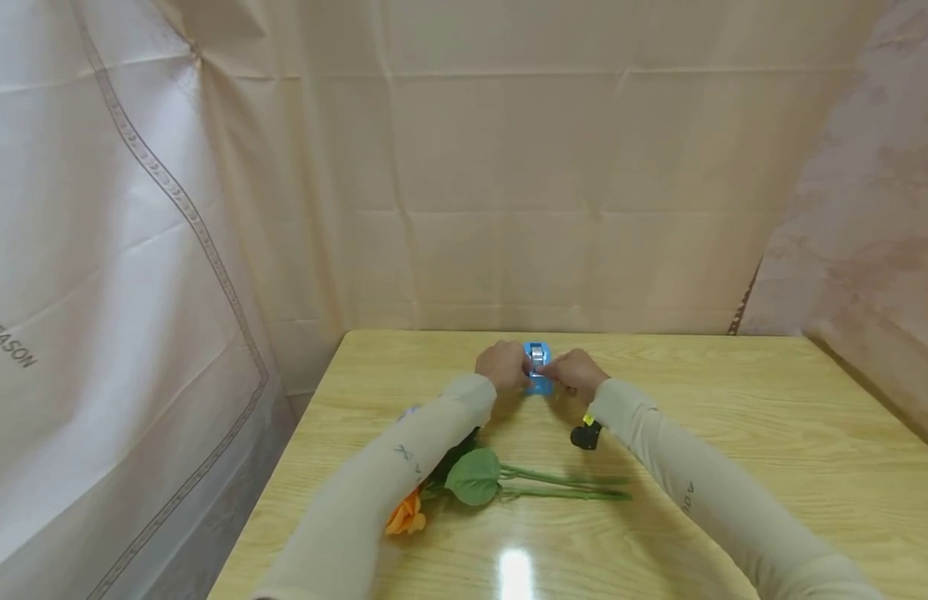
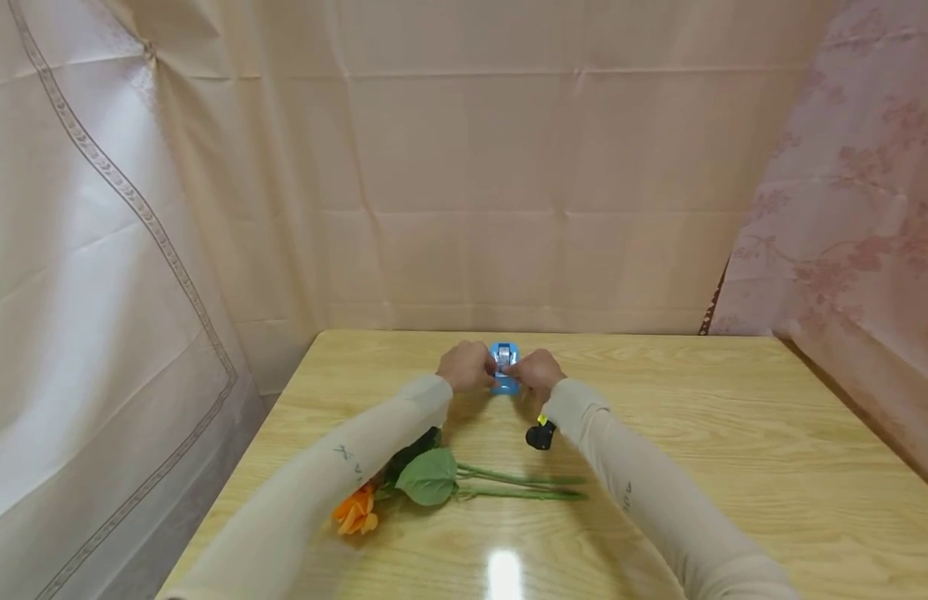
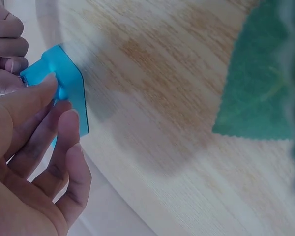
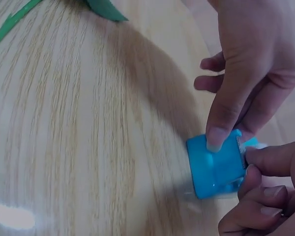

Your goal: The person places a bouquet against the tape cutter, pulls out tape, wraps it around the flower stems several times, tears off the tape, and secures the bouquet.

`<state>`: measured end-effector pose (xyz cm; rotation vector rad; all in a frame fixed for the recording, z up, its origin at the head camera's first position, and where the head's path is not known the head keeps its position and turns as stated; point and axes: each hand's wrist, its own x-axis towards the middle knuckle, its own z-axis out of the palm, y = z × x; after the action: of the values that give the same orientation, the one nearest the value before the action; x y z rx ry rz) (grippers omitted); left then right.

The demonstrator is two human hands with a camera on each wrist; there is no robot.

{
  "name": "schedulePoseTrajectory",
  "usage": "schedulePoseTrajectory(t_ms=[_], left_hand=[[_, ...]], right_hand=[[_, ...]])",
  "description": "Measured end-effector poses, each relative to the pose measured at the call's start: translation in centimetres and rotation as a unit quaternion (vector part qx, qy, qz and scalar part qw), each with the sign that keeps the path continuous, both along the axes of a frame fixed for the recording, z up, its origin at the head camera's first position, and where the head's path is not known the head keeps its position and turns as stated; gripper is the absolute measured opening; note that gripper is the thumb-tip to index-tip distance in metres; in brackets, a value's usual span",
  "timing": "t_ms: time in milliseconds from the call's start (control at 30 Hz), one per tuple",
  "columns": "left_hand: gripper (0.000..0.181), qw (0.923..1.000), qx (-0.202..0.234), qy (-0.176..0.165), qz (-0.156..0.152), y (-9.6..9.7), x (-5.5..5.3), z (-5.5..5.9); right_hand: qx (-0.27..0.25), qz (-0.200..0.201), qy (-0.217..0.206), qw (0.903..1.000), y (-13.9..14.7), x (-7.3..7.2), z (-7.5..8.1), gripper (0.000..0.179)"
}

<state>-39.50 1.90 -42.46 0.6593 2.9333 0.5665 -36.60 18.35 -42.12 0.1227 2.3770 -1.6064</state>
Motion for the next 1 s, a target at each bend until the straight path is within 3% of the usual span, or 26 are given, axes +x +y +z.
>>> schedulePoseTrajectory(t_ms=[100, 233, 500, 767, 1000], left_hand=[[0.011, 0.9999, -0.011, 0.008, -0.005, 0.1, -0.2, -0.2], [0.011, 0.9996, -0.021, 0.02, -0.007, 0.2, -0.3, -0.3], [0.012, 0.999, -0.037, 0.024, 0.004, -0.1, -0.1, -0.1], [0.02, 0.9988, -0.043, 0.022, -0.001, 0.0, 0.1, 0.4], [0.013, 0.9975, -0.063, 0.029, -0.015, -0.2, -0.1, 0.3]], right_hand=[[-0.004, 0.001, -0.013, 0.9999, 0.1, -0.3, 0.5, 0.04], [-0.024, 0.002, -0.037, 0.999, 0.3, -0.8, 1.1, 0.029], [-0.081, 0.0, -0.134, 0.9876, 0.1, -0.8, 1.5, 0.016], [-0.065, 0.031, -0.141, 0.9875, 0.4, 1.3, 2.5, 0.015], [-0.075, 0.061, -0.144, 0.9848, 0.7, 2.8, 2.4, 0.018]])
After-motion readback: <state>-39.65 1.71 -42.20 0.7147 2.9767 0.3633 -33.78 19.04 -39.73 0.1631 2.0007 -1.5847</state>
